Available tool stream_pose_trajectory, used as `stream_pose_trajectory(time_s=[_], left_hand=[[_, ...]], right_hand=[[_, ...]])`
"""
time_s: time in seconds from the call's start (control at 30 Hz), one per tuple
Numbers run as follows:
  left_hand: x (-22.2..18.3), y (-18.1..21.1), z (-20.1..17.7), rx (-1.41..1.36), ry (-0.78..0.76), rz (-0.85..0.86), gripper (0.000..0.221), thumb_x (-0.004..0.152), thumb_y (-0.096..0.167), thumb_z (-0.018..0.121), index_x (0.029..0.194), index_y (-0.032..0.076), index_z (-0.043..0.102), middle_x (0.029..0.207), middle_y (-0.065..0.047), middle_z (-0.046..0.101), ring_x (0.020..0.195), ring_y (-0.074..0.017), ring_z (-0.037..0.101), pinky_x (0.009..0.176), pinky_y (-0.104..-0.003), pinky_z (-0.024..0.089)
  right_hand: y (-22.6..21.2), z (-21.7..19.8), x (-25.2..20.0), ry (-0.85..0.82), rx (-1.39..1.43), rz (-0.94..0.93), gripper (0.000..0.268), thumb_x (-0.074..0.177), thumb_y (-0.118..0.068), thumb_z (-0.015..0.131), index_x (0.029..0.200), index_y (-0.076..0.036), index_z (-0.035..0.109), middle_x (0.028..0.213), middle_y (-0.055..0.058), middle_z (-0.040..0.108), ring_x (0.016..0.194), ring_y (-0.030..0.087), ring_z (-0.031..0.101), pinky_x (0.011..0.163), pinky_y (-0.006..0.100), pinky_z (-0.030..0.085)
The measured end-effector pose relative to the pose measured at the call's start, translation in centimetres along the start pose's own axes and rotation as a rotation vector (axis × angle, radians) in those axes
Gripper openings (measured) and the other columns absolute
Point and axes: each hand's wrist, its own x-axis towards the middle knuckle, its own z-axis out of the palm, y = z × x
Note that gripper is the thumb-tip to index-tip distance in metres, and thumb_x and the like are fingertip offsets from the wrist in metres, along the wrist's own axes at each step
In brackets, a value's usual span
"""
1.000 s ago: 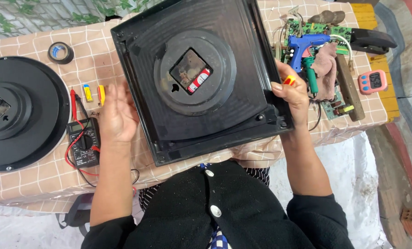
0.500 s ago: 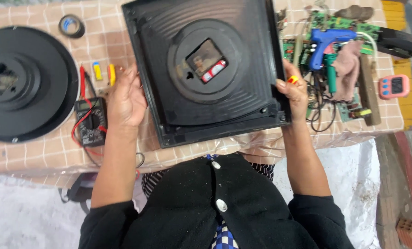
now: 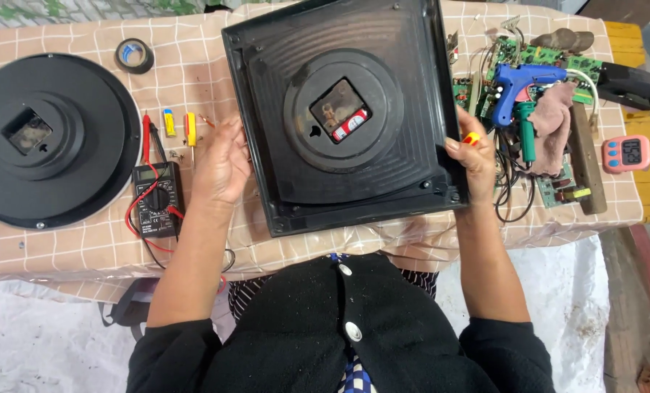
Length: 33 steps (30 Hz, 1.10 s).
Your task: Securing a clock mechanism into its plastic housing using a screwdriver and manual pressure.
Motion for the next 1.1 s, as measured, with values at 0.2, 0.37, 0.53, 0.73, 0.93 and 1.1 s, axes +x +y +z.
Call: stream_pose_trajectory(time_s=[0.2, 0.37, 0.53, 0.73, 0.93, 1.1], left_hand=[[0.4, -0.3, 3.1, 0.054, 0.0, -0.169, 0.027, 0.092, 0.045, 0.072, 0.115, 0.034, 0.067, 0.123, 0.003, 0.071, 0.107, -0.017, 0.066, 0.099, -0.045, 0.053], [-1.6, 0.8, 7.3, 0.227, -0.062, 0.011, 0.09, 0.104, 0.051, 0.06, 0.166, 0.015, 0.006, 0.169, -0.027, -0.007, 0.154, -0.0483, -0.01, 0.106, -0.08, -0.012], [-4.4, 3.9, 13.2, 0.271, -0.195, -0.064, 0.105, 0.083, 0.068, 0.055, 0.161, 0.023, 0.001, 0.172, -0.008, -0.014, 0.157, -0.0295, -0.011, 0.119, -0.065, 0.0], [-3.5, 2.3, 15.2, -0.075, -0.136, -0.141, 0.076, 0.091, 0.055, 0.051, 0.158, 0.037, 0.021, 0.167, 0.008, 0.032, 0.15, -0.0158, 0.033, 0.109, -0.049, 0.04], [-1.8, 0.1, 15.8, -0.357, -0.083, -0.198, 0.087, 0.077, 0.075, 0.045, 0.15, 0.028, 0.041, 0.143, -0.003, 0.056, 0.125, -0.0246, 0.056, 0.098, -0.045, 0.047], [-0.8, -1.1, 15.5, -0.55, -0.043, -0.164, 0.075, 0.086, 0.069, 0.052, 0.139, 0.018, 0.058, 0.132, -0.008, 0.066, 0.124, -0.027, 0.062, 0.108, -0.042, 0.049]], right_hand=[[-8.5, 4.1, -0.8, -0.054, -0.132, -0.081, 0.068, 0.076, -0.011, 0.073, 0.142, -0.002, 0.061, 0.124, 0.009, 0.07, 0.107, 0.013, 0.07, 0.096, 0.026, 0.06], [-12.2, 6.2, -1.3, -0.134, -0.198, -0.117, 0.078, 0.072, 0.003, 0.078, 0.146, 0.002, 0.056, 0.124, 0.012, 0.069, 0.109, 0.015, 0.072, 0.094, 0.028, 0.062], [-14.6, 9.3, -2.5, -0.309, -0.358, -0.318, 0.068, 0.087, 0.005, 0.072, 0.149, 0.007, 0.048, 0.145, 0.022, 0.058, 0.118, 0.024, 0.062, 0.102, 0.028, 0.055], [-18.4, 13.2, -3.9, -0.401, -0.594, -0.381, 0.061, 0.091, 0.002, 0.073, 0.148, 0.007, 0.05, 0.14, 0.019, 0.061, 0.12, 0.02, 0.057, 0.104, 0.028, 0.047], [-17.0, 17.0, -5.5, -0.524, -1.187, -0.623, 0.071, 0.092, -0.014, 0.074, 0.154, -0.007, 0.04, 0.097, 0.006, 0.068, 0.071, 0.019, 0.066, 0.059, 0.034, 0.048], [-12.3, 21.4, -7.7, -0.441, -1.631, -0.754, 0.07, 0.086, -0.03, 0.064, 0.151, -0.008, 0.047, 0.078, 0.001, 0.067, 0.048, 0.018, 0.061, 0.032, 0.035, 0.037]])
